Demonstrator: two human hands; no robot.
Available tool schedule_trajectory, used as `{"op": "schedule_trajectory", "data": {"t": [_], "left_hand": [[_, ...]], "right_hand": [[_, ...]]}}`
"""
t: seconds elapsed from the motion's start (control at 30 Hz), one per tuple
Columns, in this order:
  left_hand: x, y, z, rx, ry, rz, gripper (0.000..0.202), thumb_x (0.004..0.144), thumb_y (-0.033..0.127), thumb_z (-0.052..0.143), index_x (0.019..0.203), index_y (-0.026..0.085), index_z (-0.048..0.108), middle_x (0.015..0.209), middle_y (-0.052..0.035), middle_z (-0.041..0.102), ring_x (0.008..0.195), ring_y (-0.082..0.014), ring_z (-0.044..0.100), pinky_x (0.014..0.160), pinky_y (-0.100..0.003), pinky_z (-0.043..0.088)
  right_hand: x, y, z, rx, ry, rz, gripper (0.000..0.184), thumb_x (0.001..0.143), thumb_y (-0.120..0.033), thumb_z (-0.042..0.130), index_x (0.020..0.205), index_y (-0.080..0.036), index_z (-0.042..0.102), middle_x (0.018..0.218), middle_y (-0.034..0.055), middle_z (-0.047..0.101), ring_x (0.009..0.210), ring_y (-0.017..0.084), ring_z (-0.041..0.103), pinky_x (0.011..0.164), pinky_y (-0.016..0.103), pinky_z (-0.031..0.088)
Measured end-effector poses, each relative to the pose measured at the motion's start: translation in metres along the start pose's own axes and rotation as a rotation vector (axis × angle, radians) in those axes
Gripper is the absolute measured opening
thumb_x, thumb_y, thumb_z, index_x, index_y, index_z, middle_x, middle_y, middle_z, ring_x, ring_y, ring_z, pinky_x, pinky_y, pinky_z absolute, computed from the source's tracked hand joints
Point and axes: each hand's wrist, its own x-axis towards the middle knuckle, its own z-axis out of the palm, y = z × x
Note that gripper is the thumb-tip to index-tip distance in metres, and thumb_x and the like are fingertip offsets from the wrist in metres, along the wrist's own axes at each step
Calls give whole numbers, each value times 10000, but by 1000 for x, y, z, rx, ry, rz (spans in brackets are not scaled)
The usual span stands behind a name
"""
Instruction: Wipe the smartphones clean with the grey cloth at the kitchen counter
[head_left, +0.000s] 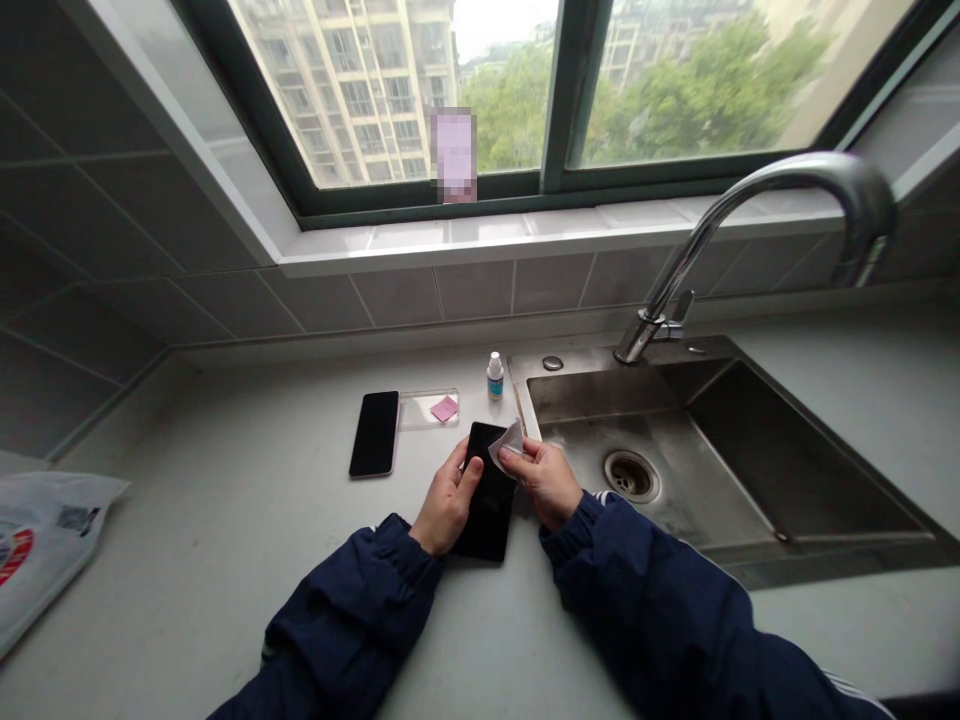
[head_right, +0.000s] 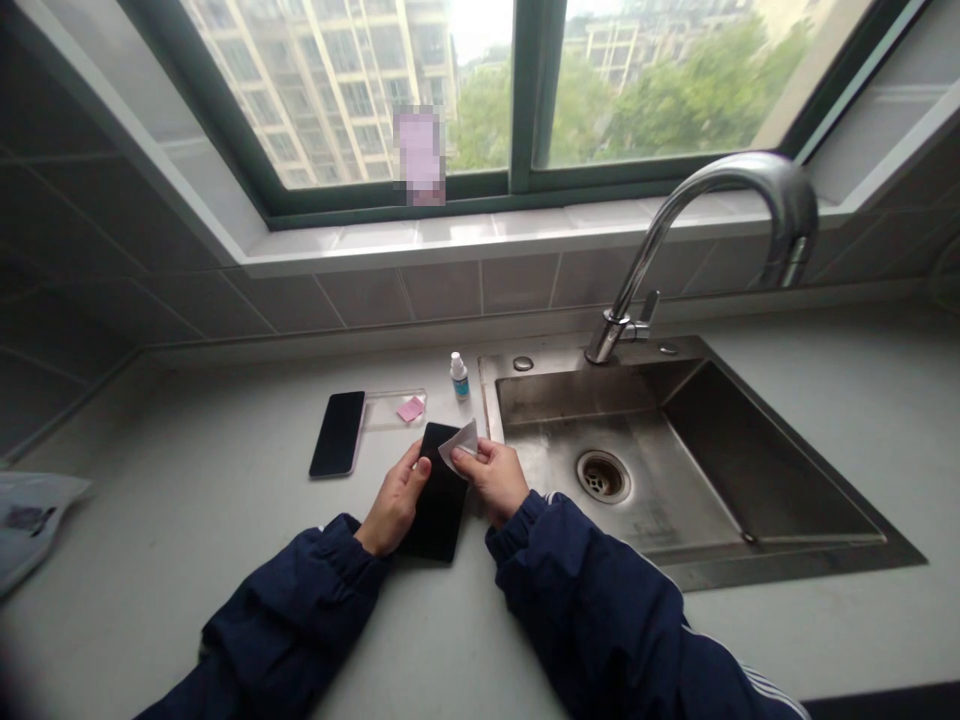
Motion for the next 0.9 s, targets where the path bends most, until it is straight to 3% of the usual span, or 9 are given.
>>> {"op": "schedule_trajectory", "data": {"t": [0.3,0.5,0.67,0.8,0.9], "left_hand": [[1,-1,0,-7,4,-48,507,951,448,544,1396,205,538,1450,-74,555,1379,-288,464,1167,-387,336],[2,-2,0,-114,4,-122,564,918,472,589,1413,216,503,1352,-87,630,1255,-309,577,1059,-410,452],[6,-5,-5,-64,76,-92,535,912,511,584,1350,204,559,1301,-84,661,1193,-282,611,1040,-386,450],[10,-4,-8,-5,129,-35,494,950,520,513,1293,178,609,1344,-92,630,1272,-276,551,1104,-375,375],[10,-3,-7,-38,168,-67,495,957,526,495,1298,181,595,1329,-92,630,1256,-271,556,1087,-374,381]], "right_hand": [[1,0,-5,-117,55,-67,438,644,-483,870,892,-134,778,749,58,753,691,232,701,664,322,533],[4,4,-5,-113,33,-107,419,693,-502,837,884,-134,776,771,44,747,735,206,676,694,292,505],[1,5,3,-54,-66,-112,460,721,-554,801,956,-163,744,843,39,744,844,212,681,826,314,514],[-4,7,7,-41,-207,-83,443,764,-516,784,1056,-191,717,907,32,741,861,210,691,878,340,517],[-9,9,10,-58,-286,-91,430,837,-514,718,1121,-192,695,970,38,736,898,215,688,903,354,512]]}}
